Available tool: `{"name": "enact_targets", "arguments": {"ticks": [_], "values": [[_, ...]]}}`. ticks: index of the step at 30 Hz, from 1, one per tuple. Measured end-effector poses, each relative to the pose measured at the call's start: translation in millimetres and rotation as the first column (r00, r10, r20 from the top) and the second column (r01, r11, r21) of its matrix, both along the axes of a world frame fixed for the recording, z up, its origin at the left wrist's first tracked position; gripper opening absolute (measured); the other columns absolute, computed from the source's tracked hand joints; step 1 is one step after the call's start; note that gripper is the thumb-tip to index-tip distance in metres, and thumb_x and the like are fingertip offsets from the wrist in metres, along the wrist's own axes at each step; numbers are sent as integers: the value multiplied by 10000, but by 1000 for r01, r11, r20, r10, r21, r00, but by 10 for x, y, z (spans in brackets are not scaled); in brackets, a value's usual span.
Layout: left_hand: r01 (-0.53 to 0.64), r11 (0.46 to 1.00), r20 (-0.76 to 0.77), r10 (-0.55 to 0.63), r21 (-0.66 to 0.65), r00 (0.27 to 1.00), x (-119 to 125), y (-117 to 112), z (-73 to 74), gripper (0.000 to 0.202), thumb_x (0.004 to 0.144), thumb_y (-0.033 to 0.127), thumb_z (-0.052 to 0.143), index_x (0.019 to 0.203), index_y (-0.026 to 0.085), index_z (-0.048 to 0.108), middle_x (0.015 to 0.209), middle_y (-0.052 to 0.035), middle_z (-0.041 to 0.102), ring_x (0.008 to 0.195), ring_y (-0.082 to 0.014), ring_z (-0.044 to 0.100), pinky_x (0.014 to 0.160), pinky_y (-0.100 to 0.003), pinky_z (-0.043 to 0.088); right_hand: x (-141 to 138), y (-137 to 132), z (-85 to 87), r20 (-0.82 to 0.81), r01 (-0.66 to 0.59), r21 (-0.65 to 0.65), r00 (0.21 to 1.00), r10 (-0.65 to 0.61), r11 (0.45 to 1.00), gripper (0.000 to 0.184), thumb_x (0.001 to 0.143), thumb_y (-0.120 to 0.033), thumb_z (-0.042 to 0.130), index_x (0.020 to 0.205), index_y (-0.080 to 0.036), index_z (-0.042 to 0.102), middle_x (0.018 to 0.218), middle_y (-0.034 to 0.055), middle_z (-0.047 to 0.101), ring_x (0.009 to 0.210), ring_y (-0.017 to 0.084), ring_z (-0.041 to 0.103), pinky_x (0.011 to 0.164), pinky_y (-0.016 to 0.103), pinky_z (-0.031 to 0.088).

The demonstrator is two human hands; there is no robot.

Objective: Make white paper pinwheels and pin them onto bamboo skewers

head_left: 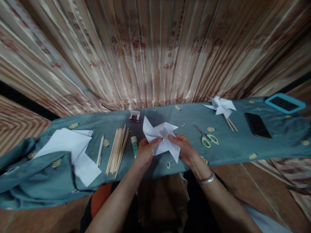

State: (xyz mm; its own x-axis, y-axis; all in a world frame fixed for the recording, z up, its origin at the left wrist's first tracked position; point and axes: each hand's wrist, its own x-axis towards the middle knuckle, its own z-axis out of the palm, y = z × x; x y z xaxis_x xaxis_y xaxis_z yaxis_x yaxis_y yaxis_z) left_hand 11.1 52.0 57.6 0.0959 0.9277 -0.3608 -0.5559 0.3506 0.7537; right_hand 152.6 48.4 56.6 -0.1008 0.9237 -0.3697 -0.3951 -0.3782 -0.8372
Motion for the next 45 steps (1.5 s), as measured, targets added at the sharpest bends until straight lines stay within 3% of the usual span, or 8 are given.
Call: {"name": "enact_targets", "arguments": {"ticks": [7, 15, 22, 32, 45], "values": [[-24, 999, -100, 29, 48, 995, 53, 10, -82, 340, 447, 309, 919, 673, 136, 732, 658, -34, 730, 561, -134, 618, 587, -259, 515, 39, 43, -25, 55, 18, 3, 998, -18, 1000, 325, 460, -348, 925, 681, -181, 755, 646, -6, 730, 514, 124, 613, 521, 256, 493], [-24, 996, -225, 43, 87, 973, 59, 25, -150, 266, 487, 294, 880, 652, 145, 735, 618, -6, 709, 536, -115, 580, 549, -230, 480, 64, 67, -125, 101, 31, 77, 994, -39, 997, 321, 452, -359, 912, 677, -190, 758, 669, -8, 739, 552, 139, 631, 557, 266, 513], [12, 995, -277, 15, 96, 961, 39, 22, -174, 289, 498, 326, 870, 682, 143, 742, 654, -20, 724, 572, -133, 600, 610, -255, 494, 126, 74, -173, 161, -18, 102, 987, 1, 995, 335, 479, -368, 903, 728, -192, 764, 679, -17, 728, 585, 138, 622, 602, 278, 515], [46, 994, -346, -8, 102, 938, 36, 9, -171, 213, 540, 306, 828, 661, 156, 736, 648, -18, 711, 576, -137, 586, 589, -250, 467, 169, 60, -265, 200, -66, 138, 979, 37, 988, 356, 548, -408, 875, 790, -173, 761, 719, 5, 725, 624, 161, 629, 621, 296, 503], [22, 994, -361, 17, 104, 932, 39, 30, -223, 254, 534, 281, 841, 712, 138, 731, 666, -17, 713, 580, -134, 592, 591, -251, 478, 150, 60, -252, 165, -46, 166, 986, 18, 985, 358, 538, -392, 876, 794, -169, 761, 711, 4, 723, 606, 141, 606, 594, 271, 482]]}}
